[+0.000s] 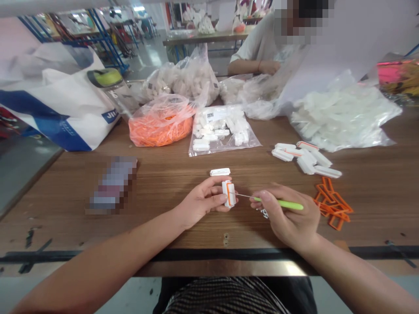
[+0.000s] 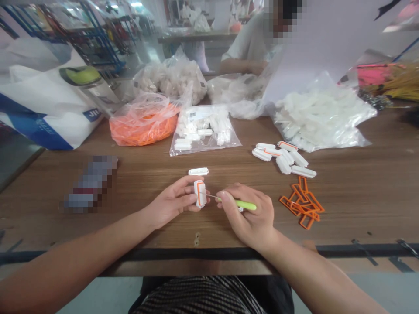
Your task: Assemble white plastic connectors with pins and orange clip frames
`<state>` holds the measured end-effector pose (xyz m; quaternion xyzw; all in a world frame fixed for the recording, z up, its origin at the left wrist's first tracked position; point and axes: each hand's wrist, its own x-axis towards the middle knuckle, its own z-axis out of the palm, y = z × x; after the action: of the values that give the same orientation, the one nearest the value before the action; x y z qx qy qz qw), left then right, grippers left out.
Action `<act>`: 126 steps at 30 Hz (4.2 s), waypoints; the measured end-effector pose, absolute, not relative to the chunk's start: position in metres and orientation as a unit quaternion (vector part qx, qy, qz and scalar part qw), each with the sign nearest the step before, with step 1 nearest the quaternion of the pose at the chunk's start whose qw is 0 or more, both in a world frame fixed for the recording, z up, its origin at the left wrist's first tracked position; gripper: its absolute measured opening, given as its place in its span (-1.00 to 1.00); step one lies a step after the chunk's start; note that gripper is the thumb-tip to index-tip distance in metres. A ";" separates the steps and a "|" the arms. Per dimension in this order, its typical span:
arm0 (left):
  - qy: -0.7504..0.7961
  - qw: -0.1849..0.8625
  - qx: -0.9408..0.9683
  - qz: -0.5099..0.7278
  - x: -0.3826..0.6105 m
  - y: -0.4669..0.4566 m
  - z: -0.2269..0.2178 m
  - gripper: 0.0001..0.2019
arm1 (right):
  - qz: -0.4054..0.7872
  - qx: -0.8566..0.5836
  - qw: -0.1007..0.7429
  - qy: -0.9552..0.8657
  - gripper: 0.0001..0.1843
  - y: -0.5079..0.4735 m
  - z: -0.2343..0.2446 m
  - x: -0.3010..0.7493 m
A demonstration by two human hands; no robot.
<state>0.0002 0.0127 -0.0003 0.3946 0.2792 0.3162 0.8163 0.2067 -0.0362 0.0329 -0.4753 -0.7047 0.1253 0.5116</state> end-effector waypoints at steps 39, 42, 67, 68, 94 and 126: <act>0.270 0.845 0.344 0.308 -0.001 0.018 0.001 -0.60 | 0.136 -0.451 0.498 -0.728 -0.75 -0.039 0.036 0.207; 0.277 0.845 0.337 0.310 -0.001 0.018 0.002 -0.60 | 0.133 -0.448 0.492 -0.734 -0.76 -0.039 0.035 0.207; 0.275 0.839 0.344 0.320 -0.001 0.017 0.003 -0.59 | 0.118 -0.437 0.504 -0.735 -0.76 -0.042 0.039 0.207; 0.271 0.840 0.344 0.319 -0.001 0.017 0.003 -0.59 | 0.114 -0.438 0.502 -0.737 -0.76 -0.042 0.039 0.207; 0.281 0.813 0.387 0.334 0.001 0.013 0.000 -0.55 | 0.040 -0.440 0.487 -0.754 -0.79 -0.041 0.039 0.201; 0.305 0.820 0.354 0.331 0.002 0.014 0.006 -0.61 | 0.124 -0.445 0.476 -0.748 -0.75 -0.042 0.038 0.202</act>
<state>0.0018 0.0142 0.0061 0.3540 0.3048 0.3314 0.8197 0.2016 -0.0417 0.0383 -0.4445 -0.7484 0.1244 0.4763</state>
